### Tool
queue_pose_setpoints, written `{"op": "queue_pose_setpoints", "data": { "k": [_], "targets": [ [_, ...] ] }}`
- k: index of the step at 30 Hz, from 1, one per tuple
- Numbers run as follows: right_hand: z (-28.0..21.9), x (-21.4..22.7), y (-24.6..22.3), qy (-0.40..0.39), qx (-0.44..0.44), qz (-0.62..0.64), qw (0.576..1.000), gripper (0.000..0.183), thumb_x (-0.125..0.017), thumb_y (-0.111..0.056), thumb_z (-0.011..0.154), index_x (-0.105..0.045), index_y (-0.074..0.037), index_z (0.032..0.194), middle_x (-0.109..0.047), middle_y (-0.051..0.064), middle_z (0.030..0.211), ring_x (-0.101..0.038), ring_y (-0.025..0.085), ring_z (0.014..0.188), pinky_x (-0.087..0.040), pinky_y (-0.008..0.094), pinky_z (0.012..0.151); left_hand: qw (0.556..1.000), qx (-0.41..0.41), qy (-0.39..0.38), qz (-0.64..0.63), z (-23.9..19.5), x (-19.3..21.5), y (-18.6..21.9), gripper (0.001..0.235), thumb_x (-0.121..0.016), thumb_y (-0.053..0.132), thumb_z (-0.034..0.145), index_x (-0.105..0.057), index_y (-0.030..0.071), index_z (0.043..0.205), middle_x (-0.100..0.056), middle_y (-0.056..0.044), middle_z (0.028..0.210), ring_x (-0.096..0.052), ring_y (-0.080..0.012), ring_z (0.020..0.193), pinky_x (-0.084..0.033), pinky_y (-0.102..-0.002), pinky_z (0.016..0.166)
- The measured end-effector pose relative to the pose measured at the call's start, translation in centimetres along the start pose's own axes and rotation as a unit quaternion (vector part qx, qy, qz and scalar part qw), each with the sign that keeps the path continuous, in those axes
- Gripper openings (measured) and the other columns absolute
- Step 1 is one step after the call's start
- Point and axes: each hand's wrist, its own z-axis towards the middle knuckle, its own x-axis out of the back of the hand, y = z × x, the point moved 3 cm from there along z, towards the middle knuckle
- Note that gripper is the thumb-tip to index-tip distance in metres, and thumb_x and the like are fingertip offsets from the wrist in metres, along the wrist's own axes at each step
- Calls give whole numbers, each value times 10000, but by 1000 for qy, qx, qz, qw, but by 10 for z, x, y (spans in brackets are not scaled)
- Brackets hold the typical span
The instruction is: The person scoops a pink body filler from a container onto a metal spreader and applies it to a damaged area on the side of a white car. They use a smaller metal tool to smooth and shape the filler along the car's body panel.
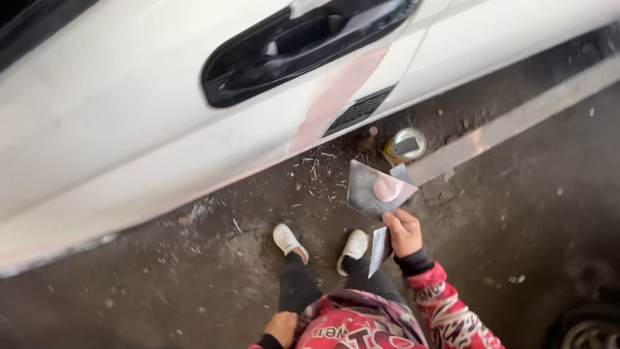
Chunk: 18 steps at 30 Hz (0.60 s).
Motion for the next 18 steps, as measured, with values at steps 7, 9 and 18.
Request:
{"op": "queue_pose_setpoints", "data": {
  "k": [7,9,18],
  "targets": [
    [67,-80,120,-234,-18,-25,972,216,-685,-148,881,-627,-19,718,-519,-51,632,-474,48,623,-408,288,541,941,-309,-121,-63,165,-60,-99,410,-552,338,983,-527,21,1242,-622,-187,1174,-597,-297,1086,-454,-387,935],
    [96,-103,187,-295,-15,2,955,248,-690,-144,897,-600,-15,706,-488,-55,641,-454,45,636,-391,290,544,917,-323,-160,-173,253,-27,-57,524,-517,330,1002,-399,0,1392,-566,-184,1324,-545,-274,1201,-411,-359,1015],
    [260,-125,474,-270,-32,99,957,330,-679,-201,930,-602,-36,654,-625,-23,623,-539,75,597,-433,272,565,898,-304,130,-292,544,-38,176,450,-508,334,1092,-626,-64,1268,-750,-170,1063,-687,-249,919,-538,-356,837]
  ]
}}
